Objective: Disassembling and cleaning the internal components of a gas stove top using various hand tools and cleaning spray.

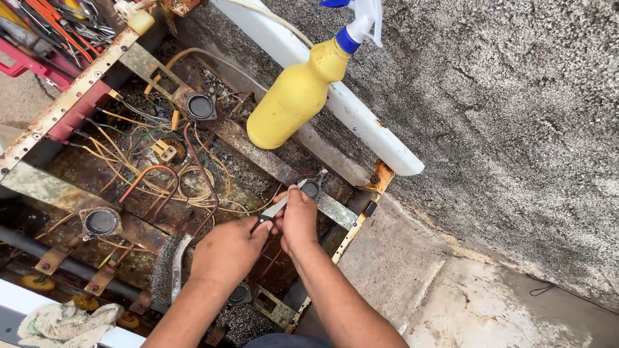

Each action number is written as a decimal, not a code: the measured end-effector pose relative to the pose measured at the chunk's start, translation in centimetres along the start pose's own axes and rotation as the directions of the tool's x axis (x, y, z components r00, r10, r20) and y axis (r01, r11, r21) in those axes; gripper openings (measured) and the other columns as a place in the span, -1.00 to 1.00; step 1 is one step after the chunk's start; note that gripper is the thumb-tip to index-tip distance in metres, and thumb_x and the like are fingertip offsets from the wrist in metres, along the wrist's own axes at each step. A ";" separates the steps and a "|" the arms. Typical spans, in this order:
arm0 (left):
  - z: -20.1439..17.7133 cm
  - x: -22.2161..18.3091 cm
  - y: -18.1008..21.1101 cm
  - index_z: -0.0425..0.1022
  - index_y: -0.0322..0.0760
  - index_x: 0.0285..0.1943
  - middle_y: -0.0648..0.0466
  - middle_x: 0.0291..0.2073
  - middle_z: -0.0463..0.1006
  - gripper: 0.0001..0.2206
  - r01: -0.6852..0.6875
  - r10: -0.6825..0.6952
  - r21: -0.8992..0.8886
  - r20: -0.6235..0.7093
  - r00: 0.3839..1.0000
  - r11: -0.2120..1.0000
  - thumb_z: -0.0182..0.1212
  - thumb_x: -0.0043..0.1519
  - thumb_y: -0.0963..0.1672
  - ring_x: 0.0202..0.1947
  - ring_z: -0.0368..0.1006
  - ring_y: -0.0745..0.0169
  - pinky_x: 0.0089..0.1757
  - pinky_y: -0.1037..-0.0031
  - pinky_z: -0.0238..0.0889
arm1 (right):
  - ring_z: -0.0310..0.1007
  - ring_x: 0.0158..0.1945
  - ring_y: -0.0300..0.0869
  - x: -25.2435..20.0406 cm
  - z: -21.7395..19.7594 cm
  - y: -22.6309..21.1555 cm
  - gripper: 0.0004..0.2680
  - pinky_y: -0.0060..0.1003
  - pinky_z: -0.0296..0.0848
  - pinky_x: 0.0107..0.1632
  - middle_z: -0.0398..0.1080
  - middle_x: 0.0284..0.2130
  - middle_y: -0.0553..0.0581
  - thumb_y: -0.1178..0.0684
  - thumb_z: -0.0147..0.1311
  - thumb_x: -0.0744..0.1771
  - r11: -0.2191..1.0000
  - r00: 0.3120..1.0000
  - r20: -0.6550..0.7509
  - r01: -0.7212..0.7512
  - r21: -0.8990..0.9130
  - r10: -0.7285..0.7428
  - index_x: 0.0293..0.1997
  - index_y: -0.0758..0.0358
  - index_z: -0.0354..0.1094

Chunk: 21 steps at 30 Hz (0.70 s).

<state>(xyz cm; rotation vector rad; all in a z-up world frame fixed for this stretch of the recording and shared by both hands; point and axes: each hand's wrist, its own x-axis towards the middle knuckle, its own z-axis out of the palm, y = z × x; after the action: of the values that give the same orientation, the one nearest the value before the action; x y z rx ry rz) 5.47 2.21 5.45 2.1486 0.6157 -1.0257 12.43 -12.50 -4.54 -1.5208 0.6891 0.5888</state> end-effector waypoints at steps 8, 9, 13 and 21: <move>0.8 0.1 -1.6 0.72 0.13 0.07 0.10 -0.22 0.84 -0.61 -0.015 0.019 0.097 -0.035 0.999 0.995 -0.01 0.57 0.17 -0.16 0.75 -0.04 -0.06 0.14 0.57 | 0.12 -0.66 -0.25 0.1 -0.3 1.1 -0.67 -0.27 0.22 -0.61 0.33 -0.54 0.09 0.03 -0.15 0.59 0.999 0.999 0.038 0.000 -0.045 0.002 -0.17 0.39 0.53; 0.6 0.3 -1.1 0.72 0.14 0.11 0.11 -0.21 0.83 -0.61 -0.019 0.021 0.100 -0.015 1.000 0.995 -0.04 0.59 0.17 -0.14 0.75 -0.02 -0.05 0.15 0.57 | 0.09 -0.68 -0.26 0.4 -0.4 0.8 -0.66 -0.27 0.18 -0.64 0.31 -0.55 0.09 0.00 -0.15 0.59 1.000 1.000 0.024 0.001 -0.003 -0.001 -0.18 0.39 0.52; 1.3 -1.0 -1.7 0.71 0.12 0.08 0.10 -0.27 0.83 -0.60 0.026 -0.026 0.099 -0.001 1.000 0.995 -0.02 0.59 0.18 -0.18 0.77 0.04 -0.06 0.20 0.58 | 0.15 -0.63 -0.24 -0.5 -0.9 1.4 -0.68 -0.27 0.29 -0.55 0.35 -0.54 0.09 0.03 -0.14 0.60 0.988 0.997 0.064 -0.023 -0.151 0.033 -0.15 0.36 0.55; 1.3 -1.6 -1.3 0.73 0.21 0.17 0.14 -0.12 0.87 -0.60 0.070 -0.073 0.053 0.060 0.996 0.996 -0.04 0.58 0.19 -0.04 0.77 0.02 0.00 0.19 0.57 | 0.13 -0.62 -0.24 -0.7 -1.6 1.7 -0.72 -0.28 0.24 -0.55 0.37 -0.53 0.11 0.12 -0.14 0.55 0.990 0.995 0.103 0.003 -0.141 0.011 -0.18 0.39 0.54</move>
<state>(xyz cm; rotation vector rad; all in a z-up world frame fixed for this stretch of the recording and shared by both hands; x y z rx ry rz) 3.03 1.89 5.68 2.1435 0.6471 -1.1533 10.67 -14.08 -5.09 -1.6081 0.5809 0.7271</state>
